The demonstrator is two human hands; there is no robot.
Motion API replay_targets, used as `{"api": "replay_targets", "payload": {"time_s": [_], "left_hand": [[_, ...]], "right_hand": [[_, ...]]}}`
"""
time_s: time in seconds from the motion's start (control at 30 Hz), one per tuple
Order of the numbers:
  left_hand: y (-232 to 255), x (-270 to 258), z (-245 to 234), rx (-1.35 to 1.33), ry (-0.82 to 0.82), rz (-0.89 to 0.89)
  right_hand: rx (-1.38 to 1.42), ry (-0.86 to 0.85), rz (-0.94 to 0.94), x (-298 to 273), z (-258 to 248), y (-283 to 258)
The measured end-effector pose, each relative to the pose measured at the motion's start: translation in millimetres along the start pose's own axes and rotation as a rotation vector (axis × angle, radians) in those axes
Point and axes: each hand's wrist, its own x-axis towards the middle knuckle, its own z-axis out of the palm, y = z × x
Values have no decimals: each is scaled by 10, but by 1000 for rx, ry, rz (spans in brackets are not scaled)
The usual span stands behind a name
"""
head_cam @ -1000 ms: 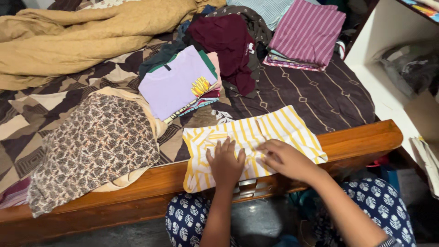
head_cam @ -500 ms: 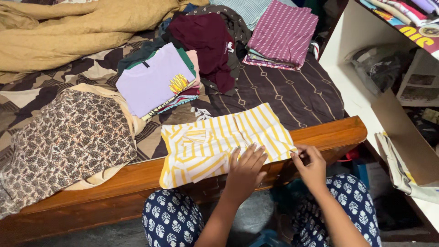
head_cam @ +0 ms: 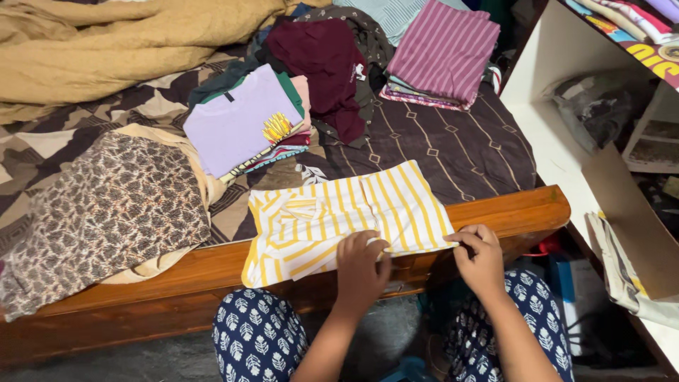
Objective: The person folds several t-shirts on a bed, smoothing and aligning each garment before stacking them on a nearby shelf. The person handles a striped shirt, a purple shirt, and a yellow shirt, placing each folded item on the shelf.
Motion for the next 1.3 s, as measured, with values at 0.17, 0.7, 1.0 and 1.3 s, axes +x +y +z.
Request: {"api": "replay_targets", "payload": {"time_s": [0.17, 0.7, 1.0, 1.3], "left_hand": [[143, 239, 197, 148, -119, -314], [-980, 982, 968, -149, -358, -731], [-933, 1004, 924, 215, -208, -498], [588, 1392, 1283, 224, -664, -477]], "right_hand": [[33, -16, 55, 40, 41, -2], [151, -74, 170, 59, 23, 56], [62, -76, 118, 166, 30, 17], [130, -114, 116, 187, -40, 55]]}}
